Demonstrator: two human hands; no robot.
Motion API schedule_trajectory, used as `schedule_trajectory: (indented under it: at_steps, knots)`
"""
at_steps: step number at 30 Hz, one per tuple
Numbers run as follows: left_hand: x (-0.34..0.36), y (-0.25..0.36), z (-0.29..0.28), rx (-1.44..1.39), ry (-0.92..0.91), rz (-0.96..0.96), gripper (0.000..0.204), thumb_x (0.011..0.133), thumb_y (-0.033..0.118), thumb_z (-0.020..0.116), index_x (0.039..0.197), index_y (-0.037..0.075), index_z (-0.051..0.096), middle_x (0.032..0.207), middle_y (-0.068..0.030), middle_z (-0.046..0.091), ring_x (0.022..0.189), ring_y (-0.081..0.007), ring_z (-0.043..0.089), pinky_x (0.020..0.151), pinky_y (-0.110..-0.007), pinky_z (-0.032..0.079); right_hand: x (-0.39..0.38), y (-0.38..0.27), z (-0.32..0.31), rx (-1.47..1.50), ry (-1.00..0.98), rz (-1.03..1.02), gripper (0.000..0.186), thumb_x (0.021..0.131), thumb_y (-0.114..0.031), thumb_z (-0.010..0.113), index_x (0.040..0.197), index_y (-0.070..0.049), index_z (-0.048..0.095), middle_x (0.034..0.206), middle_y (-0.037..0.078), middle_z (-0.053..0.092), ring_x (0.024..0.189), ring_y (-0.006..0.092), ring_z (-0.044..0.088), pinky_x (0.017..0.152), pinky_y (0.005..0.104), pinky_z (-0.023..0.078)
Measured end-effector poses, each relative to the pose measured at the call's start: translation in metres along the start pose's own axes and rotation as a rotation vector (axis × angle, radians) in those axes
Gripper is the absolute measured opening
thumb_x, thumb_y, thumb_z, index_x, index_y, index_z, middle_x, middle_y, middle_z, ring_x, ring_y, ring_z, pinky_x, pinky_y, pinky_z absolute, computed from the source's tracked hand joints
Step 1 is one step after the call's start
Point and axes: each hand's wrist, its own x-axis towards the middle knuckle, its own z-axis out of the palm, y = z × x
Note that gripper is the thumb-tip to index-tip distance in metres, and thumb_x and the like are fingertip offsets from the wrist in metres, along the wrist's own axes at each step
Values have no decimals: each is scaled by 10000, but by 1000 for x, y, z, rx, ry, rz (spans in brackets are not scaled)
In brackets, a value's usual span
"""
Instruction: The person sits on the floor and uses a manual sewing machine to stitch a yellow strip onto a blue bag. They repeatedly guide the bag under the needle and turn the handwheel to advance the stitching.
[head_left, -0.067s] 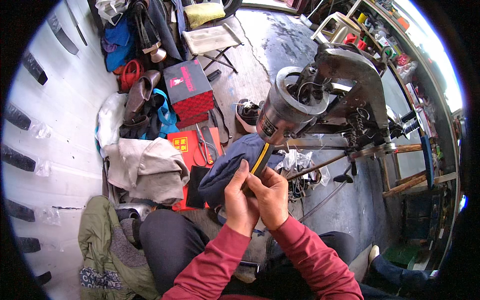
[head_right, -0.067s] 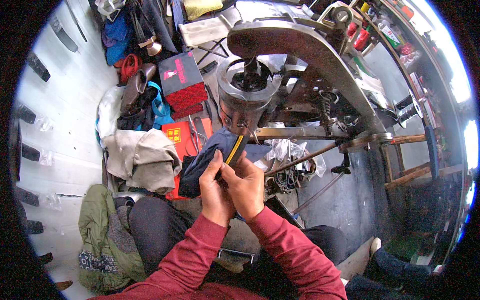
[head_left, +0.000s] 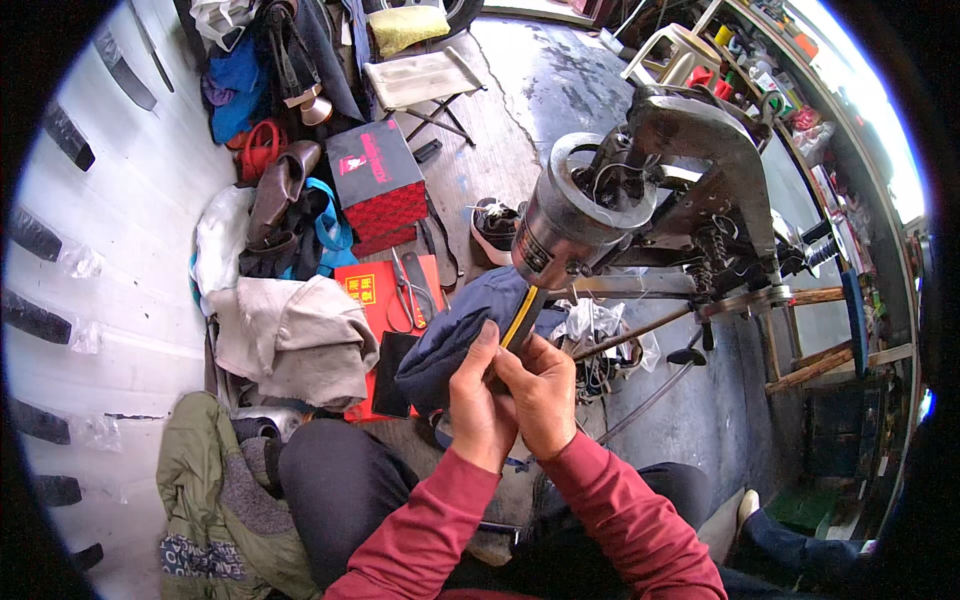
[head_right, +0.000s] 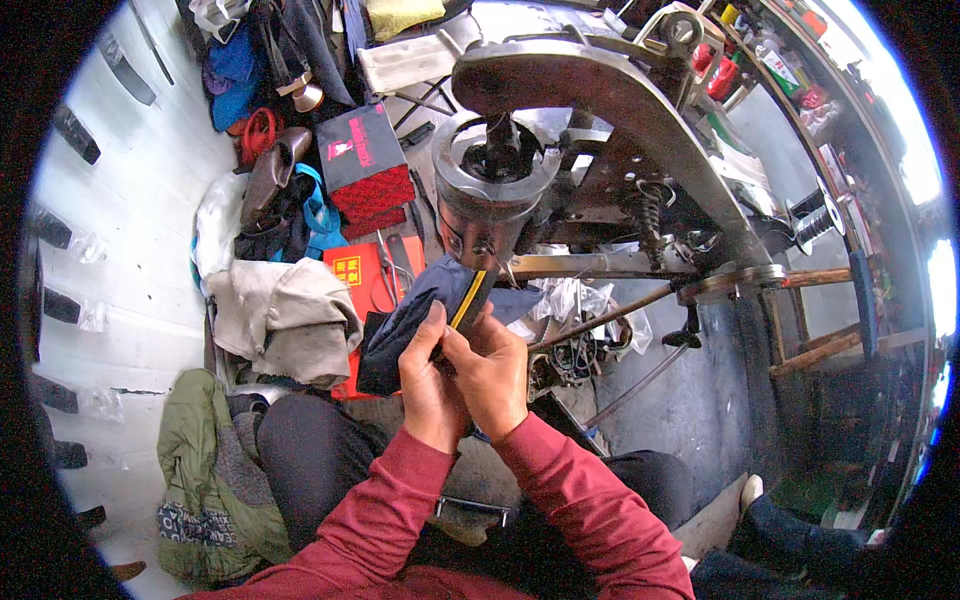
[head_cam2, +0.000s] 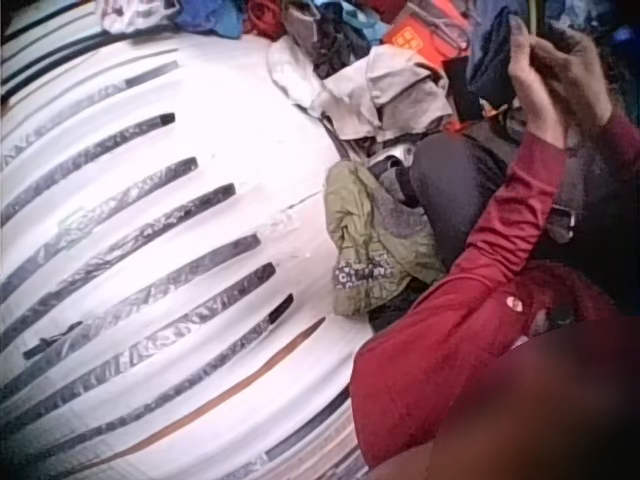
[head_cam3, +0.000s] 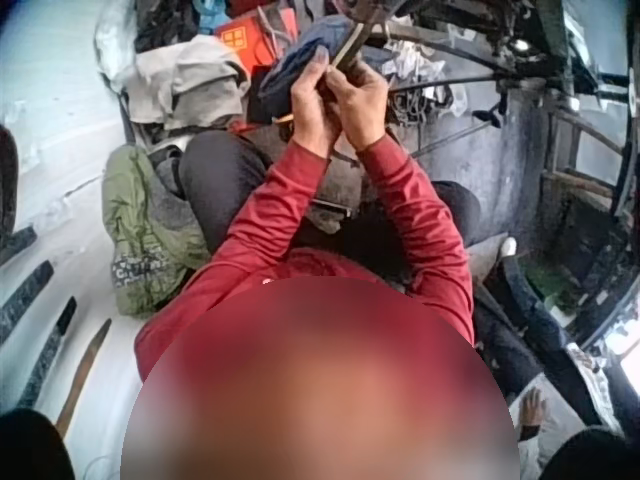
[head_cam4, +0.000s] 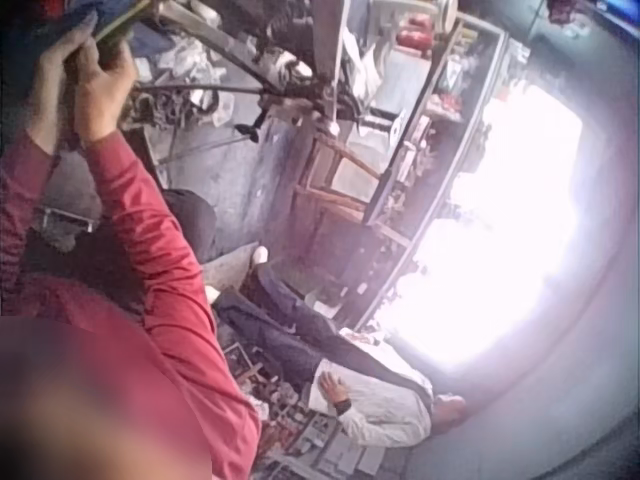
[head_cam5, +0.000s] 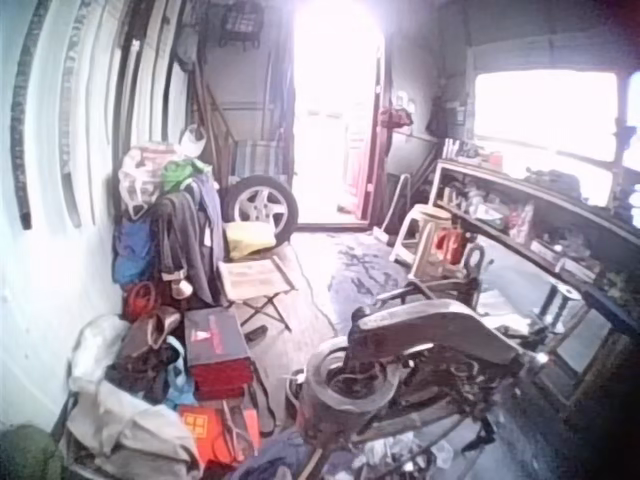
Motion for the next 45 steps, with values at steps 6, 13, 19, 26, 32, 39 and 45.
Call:
schedule_trajectory:
  at_steps: [6,13,19,26,32,39,45]
  knots:
    - [1,1,0,75,21,3,419,956,296,617,1187,-52,644,1102,-128,692,995,-210,649,962,-343,485,2,5,0,-37,29,24,158,938,-60,677,1069,29,674,977,19,700,877,76,624,774,250,522]
    - [2,1,-4,-46,94,-23,316,925,242,628,1084,-26,678,1025,-101,698,924,-207,654,896,-340,508,0,3,2,-44,4,-19,164,928,-41,665,1077,27,672,962,14,699,872,70,623,760,241,515]
    - [1,-1,-2,-74,123,-7,270,906,236,644,1038,2,675,964,-84,690,861,-202,645,843,-335,514,2,5,-1,-74,-8,-12,154,919,-48,670,1051,33,674,933,6,695,849,60,617,735,235,513]
    - [-2,1,3,-14,130,-7,304,906,237,640,1067,-20,672,988,-104,693,889,-213,651,868,-336,515,2,7,-3,-111,-18,-10,139,921,-61,669,1019,38,675,896,8,698,824,58,614,704,237,513]
    - [-4,3,6,0,104,15,323,915,231,635,1083,-43,669,1014,-126,697,912,-223,659,894,-341,516,1,7,-2,-143,-23,-45,135,926,-69,660,1004,42,671,881,20,701,816,61,609,696,248,512]
    - [-3,4,4,-46,76,-41,336,925,242,635,1094,-46,667,1023,-138,700,921,-226,666,900,-344,520,5,18,-9,-246,-9,-105,146,914,-87,669,950,55,669,779,54,692,754,64,583,644,276,498]
    - [-2,4,2,-30,85,-44,329,918,229,642,1100,-45,667,1035,-130,702,938,-229,669,917,-354,519,6,13,-11,-351,-25,-77,159,907,-80,677,984,59,672,802,78,704,775,65,591,663,280,508]
